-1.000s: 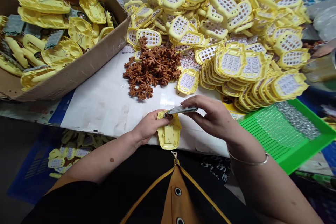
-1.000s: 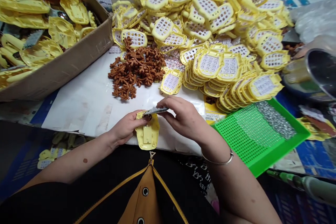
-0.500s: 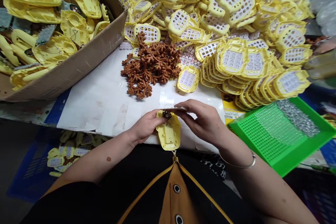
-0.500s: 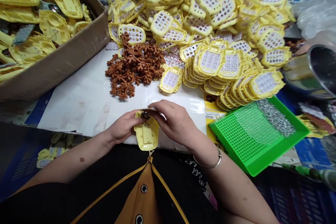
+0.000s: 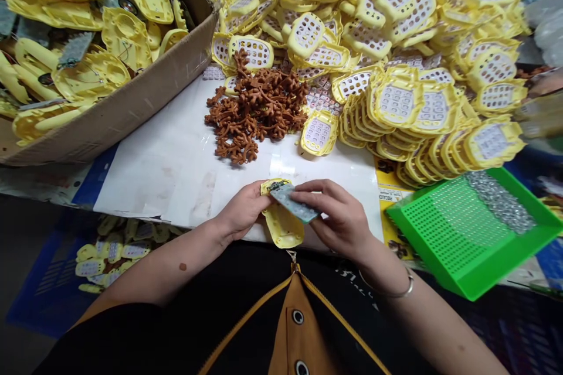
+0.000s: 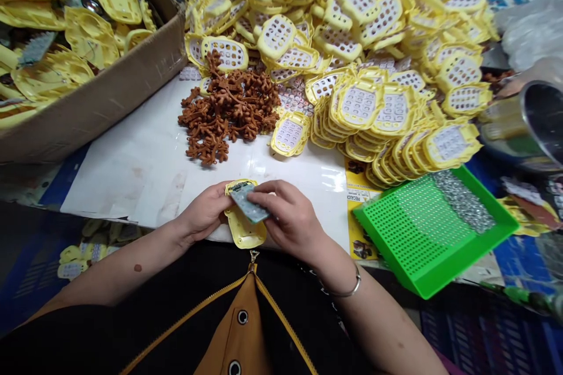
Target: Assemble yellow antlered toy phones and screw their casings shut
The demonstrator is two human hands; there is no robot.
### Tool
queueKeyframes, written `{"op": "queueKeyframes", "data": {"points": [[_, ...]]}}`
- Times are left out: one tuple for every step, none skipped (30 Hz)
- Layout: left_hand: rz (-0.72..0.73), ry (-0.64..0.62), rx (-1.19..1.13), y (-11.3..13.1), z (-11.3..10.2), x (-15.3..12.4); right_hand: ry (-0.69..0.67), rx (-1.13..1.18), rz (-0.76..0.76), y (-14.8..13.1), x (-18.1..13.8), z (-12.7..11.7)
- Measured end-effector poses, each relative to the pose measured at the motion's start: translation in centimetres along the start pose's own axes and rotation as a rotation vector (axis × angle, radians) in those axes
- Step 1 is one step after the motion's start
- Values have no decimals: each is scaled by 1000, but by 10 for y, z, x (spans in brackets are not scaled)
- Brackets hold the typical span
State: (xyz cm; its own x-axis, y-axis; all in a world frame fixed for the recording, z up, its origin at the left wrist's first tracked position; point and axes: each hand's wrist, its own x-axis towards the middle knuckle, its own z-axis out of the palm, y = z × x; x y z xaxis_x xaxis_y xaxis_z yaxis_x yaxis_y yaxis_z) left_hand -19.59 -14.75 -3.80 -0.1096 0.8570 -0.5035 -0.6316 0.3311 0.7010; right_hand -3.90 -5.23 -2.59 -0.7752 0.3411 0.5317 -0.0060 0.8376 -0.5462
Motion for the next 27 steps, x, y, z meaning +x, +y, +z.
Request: {"op": "queueKeyframes", "data": {"points": [[2, 9, -11, 0, 0, 0, 5, -64, -47, -2, -3, 3], [3, 17, -21, 0, 0, 0, 14, -129, -93, -3, -6, 6], [2, 25, -29, 0, 0, -1, 24, -188, -133, -4, -9, 9], [2, 34, -36, 0, 0, -1, 28, -234, -166, -5, -12, 12], [4, 44, -45, 0, 0, -1, 27, -268, -192, -6, -15, 15], [6, 52, -55, 0, -1, -2, 22, -293, -210, -6, -17, 17], [8, 58, -64, -1, -1, -2, 20, -311, -222, -7, -18, 19], [11, 62, -73, -1, -2, -2, 21, -328, -232, -8, -18, 20], [15, 65, -81, -2, -2, -2, 21, -345, -240, -8, -18, 21], [20, 68, -88, -2, -3, -2, 22, -364, -250, -9, -18, 21], [26, 71, -95, -2, -3, -2, 25, -382, -262, -9, -17, 21], [32, 74, -100, -2, -3, -2, 26, -399, -275, -10, -16, 21], [36, 76, -103, -3, -4, -2, 23, -414, -289, -10, -16, 21], [38, 78, -105, -3, -4, -2, 18, -426, -299, -11, -15, 21], [37, 78, -106, -3, -4, -2, 13, -438, -307, -11, -15, 21], [35, 75, -105, -3, -5, -2, 7, -452, -315, -12, -15, 21], [34, 72, -102, -3, -5, -1, 2, -468, -323, -12, -16, 20], [36, 67, -99, -3, -5, -1, -3, -484, -329, -12, -17, 20], [38, 61, -97, -3, -6, -1, -8, -497, -330, -12, -17, 20], [40, 54, -97, -3, -6, -1, -11, -503, -329, -12, -18, 20], [41, 48, -98, -3, -6, -1, -16, -501, -324, -12, -18, 20], [40, 42, -99, -3, -6, -1, -17, -490, -317, -12, -18, 20], [36, 39, -101, -3, -7, -1, -16, -473, -310, -12, -18, 20], [32, 39, -103, -4, -7, -1, -14, -456, -303, -11, -17, 21], [29, 45, -103, -4, -8, -1, -9, -439, -297, -11, -17, 21], [26, 54, -104, -4, -8, -1, -6, -426, -290, -12, -16, 22], [24, 67, -107, -4, -8, -1, -6, -417, -279, -12, -16, 23]]}}
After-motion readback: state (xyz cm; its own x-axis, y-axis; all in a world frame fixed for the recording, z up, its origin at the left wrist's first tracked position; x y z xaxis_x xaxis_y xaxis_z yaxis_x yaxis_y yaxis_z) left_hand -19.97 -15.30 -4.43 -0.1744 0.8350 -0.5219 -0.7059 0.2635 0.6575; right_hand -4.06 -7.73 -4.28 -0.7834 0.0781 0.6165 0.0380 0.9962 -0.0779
